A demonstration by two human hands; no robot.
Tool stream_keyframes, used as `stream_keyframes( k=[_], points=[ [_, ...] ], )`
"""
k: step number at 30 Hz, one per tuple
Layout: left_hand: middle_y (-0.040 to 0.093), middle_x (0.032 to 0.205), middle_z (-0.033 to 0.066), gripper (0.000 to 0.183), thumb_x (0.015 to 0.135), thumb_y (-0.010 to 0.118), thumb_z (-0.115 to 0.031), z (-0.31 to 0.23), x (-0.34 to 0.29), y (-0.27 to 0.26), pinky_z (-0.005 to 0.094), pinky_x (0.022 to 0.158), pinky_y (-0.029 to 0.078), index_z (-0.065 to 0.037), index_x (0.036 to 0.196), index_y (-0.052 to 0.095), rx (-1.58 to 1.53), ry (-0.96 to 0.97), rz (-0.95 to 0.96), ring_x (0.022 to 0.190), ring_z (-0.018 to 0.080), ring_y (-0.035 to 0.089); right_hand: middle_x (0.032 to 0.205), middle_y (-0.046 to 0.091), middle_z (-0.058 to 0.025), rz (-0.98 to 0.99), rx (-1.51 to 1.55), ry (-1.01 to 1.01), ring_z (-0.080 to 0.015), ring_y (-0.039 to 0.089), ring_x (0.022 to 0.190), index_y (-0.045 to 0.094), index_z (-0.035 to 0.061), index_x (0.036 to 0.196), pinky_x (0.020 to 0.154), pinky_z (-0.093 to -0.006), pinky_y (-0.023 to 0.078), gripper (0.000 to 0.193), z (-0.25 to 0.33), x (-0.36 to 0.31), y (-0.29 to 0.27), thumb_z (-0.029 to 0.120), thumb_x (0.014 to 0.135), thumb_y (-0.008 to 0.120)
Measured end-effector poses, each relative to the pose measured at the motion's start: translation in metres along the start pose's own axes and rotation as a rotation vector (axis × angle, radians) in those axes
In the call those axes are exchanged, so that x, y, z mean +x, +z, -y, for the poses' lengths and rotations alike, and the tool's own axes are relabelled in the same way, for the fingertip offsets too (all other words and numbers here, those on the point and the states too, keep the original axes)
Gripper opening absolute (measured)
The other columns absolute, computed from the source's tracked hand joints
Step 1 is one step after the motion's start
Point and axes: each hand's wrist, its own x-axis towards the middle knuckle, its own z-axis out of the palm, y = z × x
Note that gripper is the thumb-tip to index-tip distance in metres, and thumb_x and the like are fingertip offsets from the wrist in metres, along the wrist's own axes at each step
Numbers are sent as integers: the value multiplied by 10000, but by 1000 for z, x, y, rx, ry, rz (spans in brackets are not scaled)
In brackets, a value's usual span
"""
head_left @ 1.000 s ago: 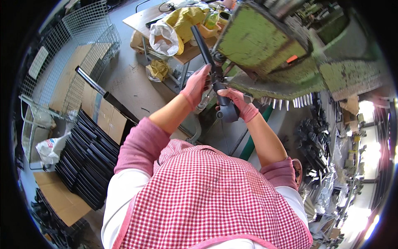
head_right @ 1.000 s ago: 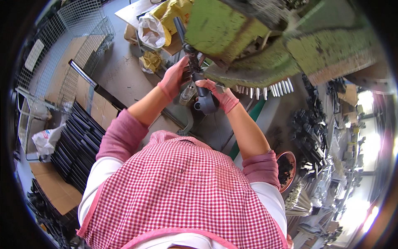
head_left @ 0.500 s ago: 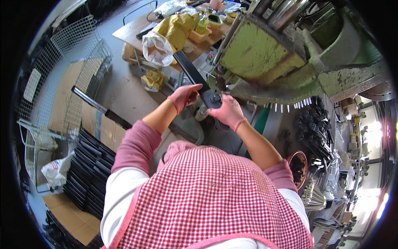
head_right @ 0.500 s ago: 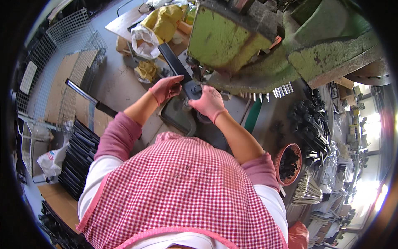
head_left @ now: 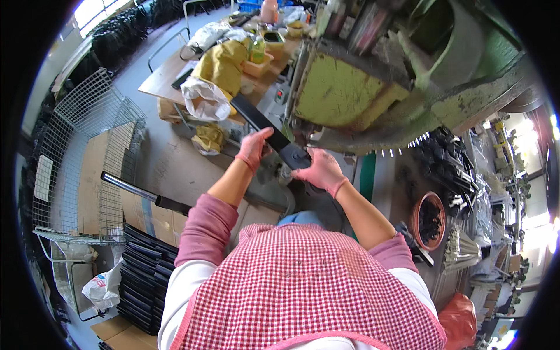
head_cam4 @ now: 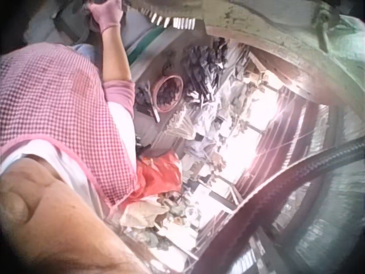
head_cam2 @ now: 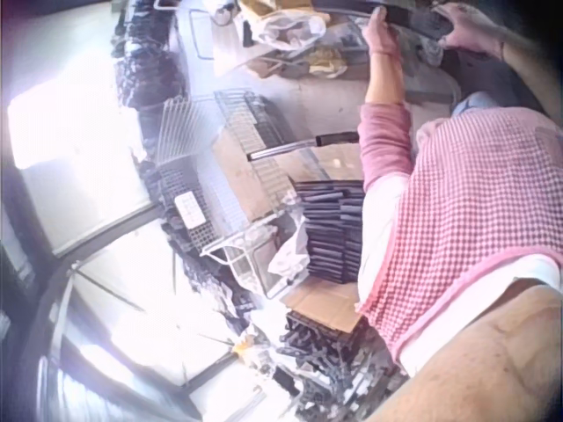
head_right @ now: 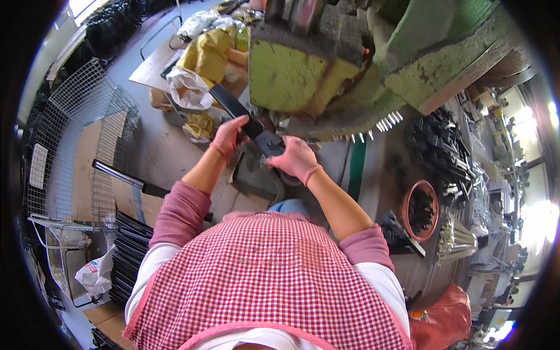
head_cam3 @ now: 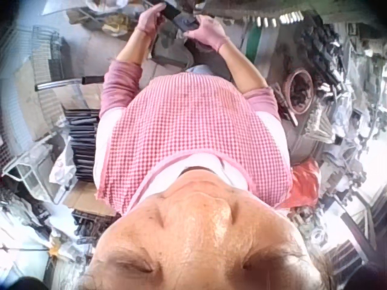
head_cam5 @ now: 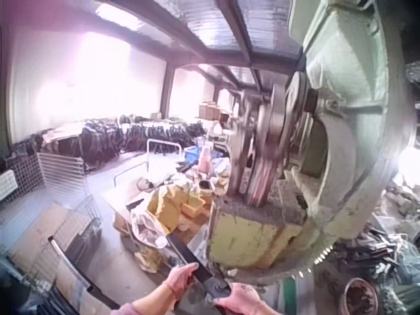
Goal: The person repeatedly picks up a long metal rod and a small black plastic component, then presses the component onto the rod's end. The person continues this assembly cycle, placing finished units on the workbench and retrieving new rods and components from nearby piles.
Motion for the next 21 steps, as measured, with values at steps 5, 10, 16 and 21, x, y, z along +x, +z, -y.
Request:
stream_keyframes(
  k=[5, 10, 16, 21],
  points=[
    [512, 599, -35, 209, 867, 718, -333, -3, -8, 7, 278, 482, 452, -153, 806, 629, 14, -28, -131, 464, 134, 499, 1117, 672, -208, 6, -47, -50, -356, 633, 1085, 627, 29, 1180, 960, -405, 491, 704, 1, 0, -3, 429, 634, 819],
    [512, 597, -22, 232, 868, 732, -338, -8, -18, 14, 281, 482, 423, -144, 817, 617, -13, 13, -142, 469, 141, 503, 1256, 595, -258, 136, 12, 61, -360, 575, 1186, 545, -34, 1264, 1007, -408, 453, 800, 12, -6, -11, 426, 663, 804],
    [677, 891, 31, 281, 1000, 538, -360, -36, -8, 32, 271, 621, 513, -102, 1043, 639, 75, 300, 129, 721, 139, 635, 1228, 614, -228, 20, 338, -77, -263, 581, 1167, 537, -43, 1301, 1016, -355, 439, 832, 1, -5, -35, 393, 654, 826],
    [595, 716, 15, 199, 943, 655, -301, -23, -1, 6, 277, 611, 484, -118, 871, 626, -60, 74, 167, 656, 139, 590, 994, 686, -145, 38, 493, 357, -213, 646, 898, 628, -67, 1096, 799, -367, 519, 655, -74, -65, -24, 352, 652, 867]
  ],
)
